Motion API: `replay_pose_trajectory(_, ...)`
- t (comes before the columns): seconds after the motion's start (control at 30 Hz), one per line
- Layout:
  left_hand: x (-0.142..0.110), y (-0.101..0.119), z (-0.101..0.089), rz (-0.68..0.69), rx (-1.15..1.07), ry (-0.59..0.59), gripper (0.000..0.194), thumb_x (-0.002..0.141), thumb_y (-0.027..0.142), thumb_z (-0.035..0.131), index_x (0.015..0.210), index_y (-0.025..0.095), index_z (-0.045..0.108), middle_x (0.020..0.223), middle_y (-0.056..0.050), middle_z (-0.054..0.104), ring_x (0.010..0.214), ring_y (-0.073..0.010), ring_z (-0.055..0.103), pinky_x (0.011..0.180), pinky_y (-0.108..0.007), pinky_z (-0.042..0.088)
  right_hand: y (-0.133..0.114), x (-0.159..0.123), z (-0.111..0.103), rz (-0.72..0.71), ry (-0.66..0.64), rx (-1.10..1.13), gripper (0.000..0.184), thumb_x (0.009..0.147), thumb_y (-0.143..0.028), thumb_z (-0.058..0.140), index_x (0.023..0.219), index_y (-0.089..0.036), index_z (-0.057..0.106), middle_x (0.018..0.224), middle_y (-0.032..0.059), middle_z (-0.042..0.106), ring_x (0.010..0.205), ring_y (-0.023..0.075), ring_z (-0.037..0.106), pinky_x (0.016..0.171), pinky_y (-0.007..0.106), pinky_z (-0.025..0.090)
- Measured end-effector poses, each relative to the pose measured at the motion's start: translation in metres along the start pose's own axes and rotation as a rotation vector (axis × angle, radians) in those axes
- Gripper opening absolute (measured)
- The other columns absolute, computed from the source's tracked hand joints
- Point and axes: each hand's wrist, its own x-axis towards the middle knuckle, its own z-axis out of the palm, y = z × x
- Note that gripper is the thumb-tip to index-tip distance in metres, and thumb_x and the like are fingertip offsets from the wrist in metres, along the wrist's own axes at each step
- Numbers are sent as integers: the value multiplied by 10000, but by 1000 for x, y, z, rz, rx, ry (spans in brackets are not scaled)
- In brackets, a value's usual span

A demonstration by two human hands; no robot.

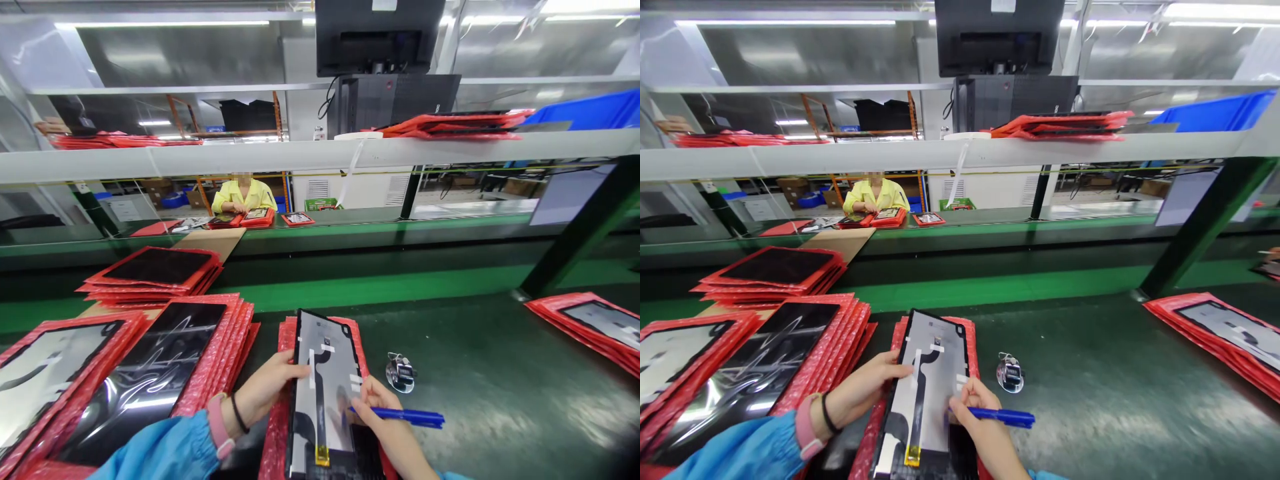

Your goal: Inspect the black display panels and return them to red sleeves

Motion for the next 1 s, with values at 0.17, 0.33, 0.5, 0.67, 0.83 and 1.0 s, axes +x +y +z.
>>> replay_pose_trajectory(0.17,6,-5,27,95,-34,2,462,528,82,628,984,146,595,751,-47,716,629,-230,668,632,-349,493,-18,-4,-7,-60,40,69,416,774,-593,629,669,-210,508,505,-53,510,472,116,479,478,226,365)
replay_pose_trajectory(0.33,-12,20,28,382,-6,88,500,651,92,630,1137,175,545,1078,-62,702,916,-228,666,827,-330,479,-58,-15,-25,-352,363,42,265,882,-457,576,964,-218,659,732,37,703,662,189,616,636,302,481)
replay_pose_trajectory(0.5,-40,57,37,637,-15,180,564,717,159,658,1251,221,487,1260,-30,626,1160,-239,566,957,-316,416,-97,-16,-35,-569,534,102,174,922,-363,551,1013,-235,627,736,37,723,703,207,642,680,335,500)
replay_pose_trajectory(0.67,-53,76,46,757,-62,199,538,726,181,691,1232,261,528,1203,19,665,1111,-196,599,892,-250,464,-131,-10,-26,-533,332,179,383,874,-304,637,1236,-301,512,1234,81,664,1103,249,617,813,346,548)
replay_pose_trajectory(0.83,-53,81,42,790,-83,213,560,731,199,700,1257,290,531,1190,31,680,1123,-196,601,872,-226,489,-148,-8,-10,-430,124,183,599,823,-299,702,1351,-326,420,1355,83,583,1236,261,551,1023,416,452)
replay_pose_trajectory(1.0,-55,80,29,736,-119,287,647,684,242,747,1280,340,516,1232,69,663,1178,-191,574,851,-169,502,-155,-3,-2,-385,40,334,563,798,-358,696,1323,-321,495,1223,78,664,1087,284,641,898,388,511)
